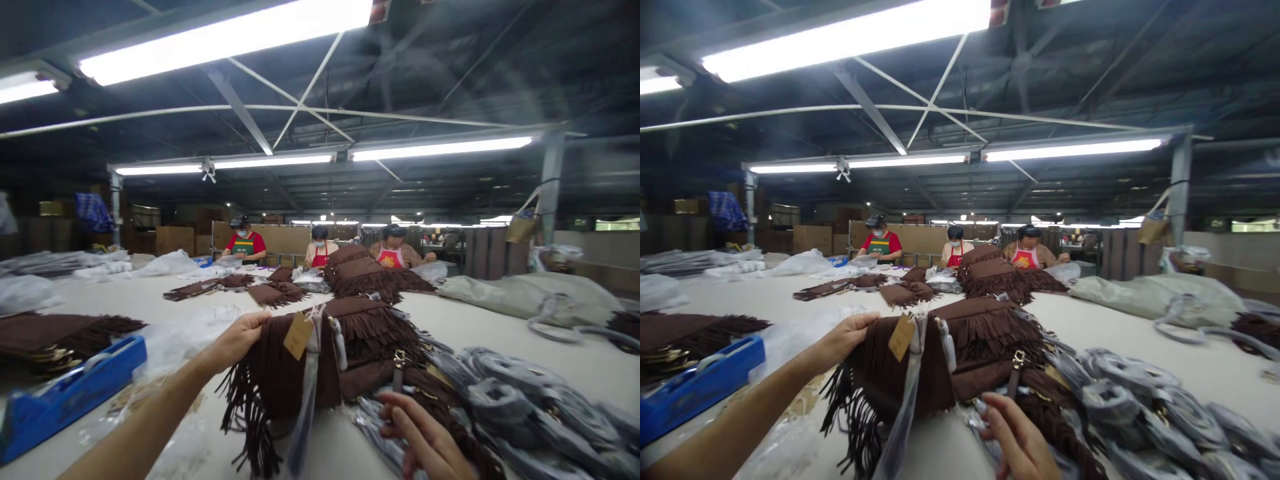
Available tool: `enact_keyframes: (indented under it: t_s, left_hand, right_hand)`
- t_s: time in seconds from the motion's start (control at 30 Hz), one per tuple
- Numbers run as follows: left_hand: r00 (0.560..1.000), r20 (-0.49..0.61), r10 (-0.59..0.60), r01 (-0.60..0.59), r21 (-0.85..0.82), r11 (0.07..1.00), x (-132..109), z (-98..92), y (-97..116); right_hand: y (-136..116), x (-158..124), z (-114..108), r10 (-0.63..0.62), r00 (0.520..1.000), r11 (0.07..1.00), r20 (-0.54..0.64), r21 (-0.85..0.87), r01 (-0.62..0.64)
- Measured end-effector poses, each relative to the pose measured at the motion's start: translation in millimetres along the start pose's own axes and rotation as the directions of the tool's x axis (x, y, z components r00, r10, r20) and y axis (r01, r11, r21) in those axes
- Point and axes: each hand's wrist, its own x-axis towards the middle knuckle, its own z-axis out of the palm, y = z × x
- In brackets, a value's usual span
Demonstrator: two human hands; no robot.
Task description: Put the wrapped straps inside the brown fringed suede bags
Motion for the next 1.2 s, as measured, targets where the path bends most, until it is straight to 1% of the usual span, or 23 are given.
enact_keyframes:
  t_s: [0.1,0.17,0.2,0.27,0.33,0.37,0.4,0.43,0.47,0.5,0.53,0.57,0.63,0.67,0.7,0.73,0.8,0.83,0.9,0.97,1.07,1.13,1.2]
  left_hand:
    - [0.986,-0.049,0.158,-0.138,0.283,0.949,-11,18.4,7]
    - [0.944,-0.078,0.322,-0.249,0.474,0.845,-13,27.9,21]
    - [0.907,-0.080,0.414,-0.309,0.541,0.782,-14,30.8,29]
    - [0.793,-0.065,0.606,-0.428,0.649,0.629,-16,32.6,44]
    - [0.640,0.006,0.769,-0.508,0.754,0.416,-19,29.2,50]
    - [0.569,0.066,0.820,-0.523,0.798,0.299,-22,26.2,48]
    - [0.515,0.132,0.847,-0.525,0.830,0.190,-26,23.0,41]
    - [0.488,0.199,0.849,-0.520,0.848,0.100,-31,20.0,30]
    - [0.498,0.258,0.828,-0.513,0.857,0.042,-36,17.7,15]
    - [0.538,0.302,0.787,-0.509,0.861,0.017,-41,16.6,-3]
    - [0.603,0.323,0.729,-0.500,0.865,0.030,-48,17.0,-22]
    - [0.690,0.322,0.649,-0.480,0.874,0.076,-56,19.5,-42]
    - [0.860,0.257,0.441,-0.389,0.890,0.239,-75,31.2,-75]
    - [0.917,0.209,0.340,-0.327,0.882,0.340,-86,40.4,-85]
    - [0.954,0.163,0.253,-0.265,0.855,0.446,-96,51.7,-91]
    - [0.974,0.125,0.187,-0.209,0.811,0.546,-106,64.6,-92]
    - [0.991,0.071,0.115,-0.131,0.713,0.689,-120,93.3,-84]
    - [0.995,0.047,0.087,-0.095,0.692,0.716,-124,107.8,-79]
    - [1.000,-0.018,0.021,-0.001,0.728,0.686,-123,133.2,-70]
    - [0.995,-0.083,-0.056,0.099,0.788,0.608,-114,149.8,-68]
    - [0.977,-0.112,-0.180,0.190,0.842,0.505,-93,155.9,-69]
    - [0.967,-0.073,-0.246,0.184,0.865,0.467,-83,151.8,-67]
    - [0.965,-0.010,-0.262,0.134,0.878,0.460,-81,144.9,-61]
  right_hand:
    - [-34,5,38,0.006,0.988,0.981,0.157,0.188,-0.035]
    - [-56,10,58,-0.044,0.979,0.963,0.198,0.268,-0.011]
    - [-67,13,65,-0.103,0.976,0.953,0.193,0.299,0.042]
    - [-86,21,71,-0.257,0.955,0.930,0.150,0.308,0.202]
    - [-98,27,68,-0.390,0.916,0.905,0.097,0.223,0.362]
    - [-100,29,64,-0.426,0.901,0.898,0.081,0.156,0.411]
    - [-98,29,60,-0.437,0.896,0.898,0.083,0.086,0.431]
    - [-93,28,57,-0.431,0.896,0.902,0.108,0.020,0.432]
    - [-84,26,54,-0.408,0.900,0.907,0.156,-0.047,0.419]
    - [-74,22,52,-0.362,0.906,0.910,0.220,-0.130,0.394]
    - [-61,17,51,-0.294,0.913,0.901,0.284,-0.237,0.364]
    - [-48,10,52,-0.214,0.918,0.869,0.333,-0.365,0.334]
    - [-25,-5,56,-0.053,0.928,0.741,0.369,-0.609,0.284]
    - [-16,-12,60,0.022,0.928,0.664,0.371,-0.700,0.264]
    - [-10,-18,64,0.079,0.924,0.598,0.375,-0.760,0.257]
    - [-6,-22,68,0.122,0.915,0.551,0.384,-0.793,0.259]
    - [-6,-26,75,0.158,0.898,0.513,0.412,-0.811,0.282]
    - [-8,-25,77,0.150,0.894,0.508,0.422,-0.809,0.296]
    - [-15,-22,81,0.105,0.892,0.514,0.439,-0.792,0.329]
    - [-24,-19,83,0.057,0.892,0.515,0.449,-0.778,0.359]
    - [-36,-19,84,-0.003,0.896,0.463,0.443,-0.794,0.394]
    - [-40,-19,83,-0.020,0.904,0.416,0.426,-0.819,0.396]
    - [-40,-16,78,-0.015,0.914,0.413,0.405,-0.830,0.375]
